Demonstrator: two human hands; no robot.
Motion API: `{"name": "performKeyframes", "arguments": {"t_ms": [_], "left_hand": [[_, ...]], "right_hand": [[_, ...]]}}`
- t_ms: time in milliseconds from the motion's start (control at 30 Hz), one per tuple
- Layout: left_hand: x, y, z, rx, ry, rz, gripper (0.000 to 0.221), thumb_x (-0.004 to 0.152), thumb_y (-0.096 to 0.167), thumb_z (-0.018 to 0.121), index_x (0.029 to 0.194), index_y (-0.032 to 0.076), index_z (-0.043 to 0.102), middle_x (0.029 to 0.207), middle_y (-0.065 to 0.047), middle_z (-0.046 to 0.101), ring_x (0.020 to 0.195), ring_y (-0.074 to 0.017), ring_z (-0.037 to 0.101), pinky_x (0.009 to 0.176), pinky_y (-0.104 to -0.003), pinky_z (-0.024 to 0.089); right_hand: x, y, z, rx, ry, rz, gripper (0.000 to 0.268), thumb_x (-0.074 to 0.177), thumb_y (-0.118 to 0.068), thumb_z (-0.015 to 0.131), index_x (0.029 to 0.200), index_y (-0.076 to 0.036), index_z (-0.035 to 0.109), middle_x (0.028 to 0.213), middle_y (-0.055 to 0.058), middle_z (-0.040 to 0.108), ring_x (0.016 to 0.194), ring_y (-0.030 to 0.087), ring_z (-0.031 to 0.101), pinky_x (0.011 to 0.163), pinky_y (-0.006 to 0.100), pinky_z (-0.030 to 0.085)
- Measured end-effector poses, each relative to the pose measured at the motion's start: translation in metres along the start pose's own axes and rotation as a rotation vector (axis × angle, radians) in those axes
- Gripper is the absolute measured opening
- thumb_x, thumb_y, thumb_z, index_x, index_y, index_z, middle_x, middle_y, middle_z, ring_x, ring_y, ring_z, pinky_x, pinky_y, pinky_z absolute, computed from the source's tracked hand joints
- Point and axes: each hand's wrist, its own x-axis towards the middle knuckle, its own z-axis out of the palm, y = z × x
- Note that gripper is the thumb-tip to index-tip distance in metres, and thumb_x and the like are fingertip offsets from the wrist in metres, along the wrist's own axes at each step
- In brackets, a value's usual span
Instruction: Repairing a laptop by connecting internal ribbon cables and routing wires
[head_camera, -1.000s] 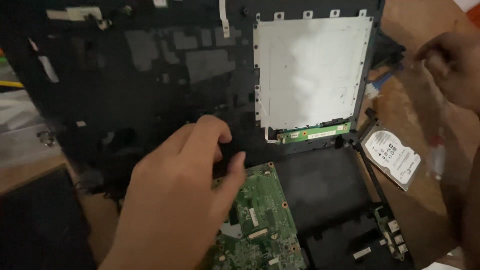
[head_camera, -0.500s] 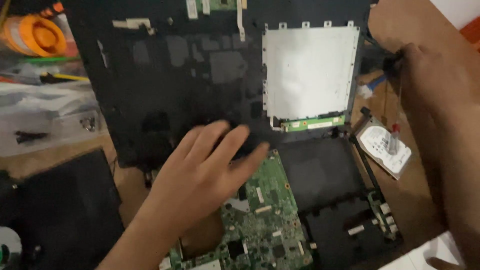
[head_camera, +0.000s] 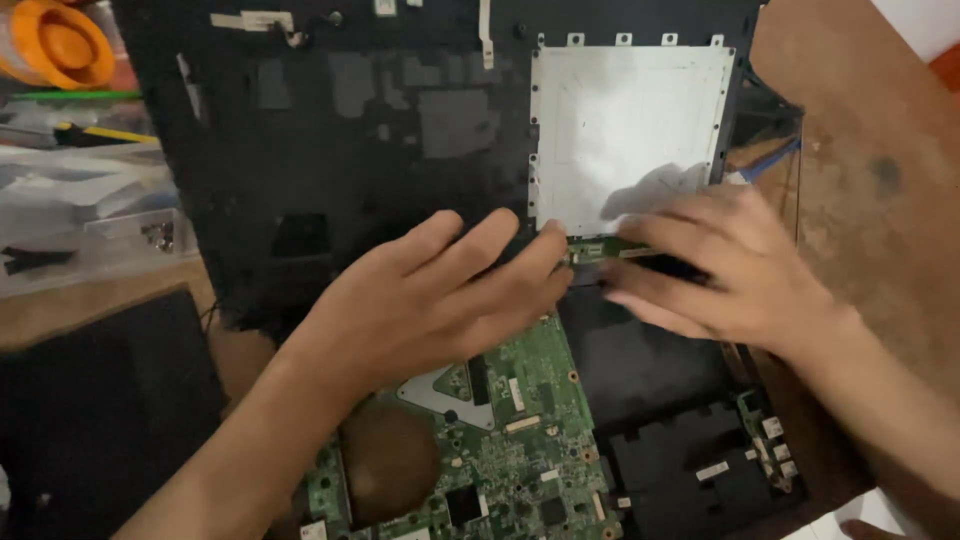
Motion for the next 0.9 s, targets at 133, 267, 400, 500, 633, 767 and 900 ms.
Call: {"name": "performKeyframes", "arguments": {"t_ms": [133,267,400,500,633,767,900], "left_hand": [[0.000,-0.005,-0.001,-0.033,0.008,-0.007,0.029,0.118,0.035,0.062,0.144,0.023,0.058,0.149,-0.003,0.051,0.126,-0.0234,0.051,0.093,-0.037,0.044],[0.005,-0.010,0.002,-0.047,0.051,-0.021,0.025,0.117,0.035,0.067,0.137,0.022,0.062,0.145,-0.003,0.056,0.126,-0.0221,0.056,0.096,-0.035,0.047],[0.004,-0.009,0.007,-0.043,0.023,-0.005,0.029,0.116,0.035,0.069,0.141,0.021,0.063,0.148,-0.003,0.054,0.129,-0.0229,0.053,0.099,-0.037,0.047],[0.004,-0.008,0.007,-0.080,0.069,-0.039,0.023,0.117,0.037,0.068,0.134,0.021,0.068,0.145,-0.004,0.056,0.125,-0.0234,0.057,0.097,-0.037,0.048],[0.005,-0.008,0.008,-0.092,0.047,-0.049,0.020,0.116,0.036,0.069,0.131,0.023,0.069,0.144,-0.003,0.058,0.127,-0.0230,0.056,0.100,-0.037,0.048],[0.007,-0.009,0.009,-0.093,0.038,-0.057,0.017,0.117,0.032,0.067,0.131,0.024,0.065,0.136,-0.002,0.060,0.126,-0.0218,0.057,0.099,-0.035,0.046],[0.005,-0.008,0.008,-0.091,0.016,-0.066,0.022,0.117,0.038,0.065,0.134,0.024,0.064,0.141,-0.003,0.057,0.128,-0.0224,0.056,0.100,-0.036,0.046]], "right_hand": [[0.005,-0.002,0.006,-0.223,0.056,-0.174,0.024,0.102,-0.029,0.081,0.112,-0.009,0.072,0.124,0.014,0.067,0.112,0.031,0.061,0.089,0.045,0.051],[-0.002,0.005,0.010,-0.232,0.067,-0.195,0.029,0.101,-0.031,0.085,0.116,-0.010,0.073,0.125,0.013,0.069,0.114,0.031,0.059,0.095,0.045,0.045],[-0.010,0.010,0.016,-0.252,0.073,-0.150,0.023,0.103,-0.035,0.083,0.114,-0.016,0.075,0.129,0.009,0.068,0.116,0.033,0.062,0.099,0.051,0.033],[-0.010,0.011,0.018,-0.142,0.089,0.056,0.046,0.086,-0.056,0.085,0.099,-0.013,0.073,0.120,0.018,0.066,0.116,0.040,0.064,0.105,0.053,0.031],[-0.011,0.009,0.014,-0.231,0.107,0.139,0.060,0.093,-0.067,0.078,0.118,-0.012,0.072,0.146,0.028,0.039,0.137,0.046,0.033,0.115,0.065,0.038],[-0.012,0.009,0.022,-0.087,0.137,0.050,0.030,0.100,-0.045,0.082,0.111,-0.018,0.073,0.155,0.022,0.033,0.150,0.038,0.021,0.124,0.063,0.040],[-0.013,0.006,0.017,-0.189,0.032,-0.003,0.025,0.108,-0.042,0.071,0.119,-0.019,0.073,0.154,0.021,0.035,0.144,0.042,0.023,0.116,0.061,0.042]]}}
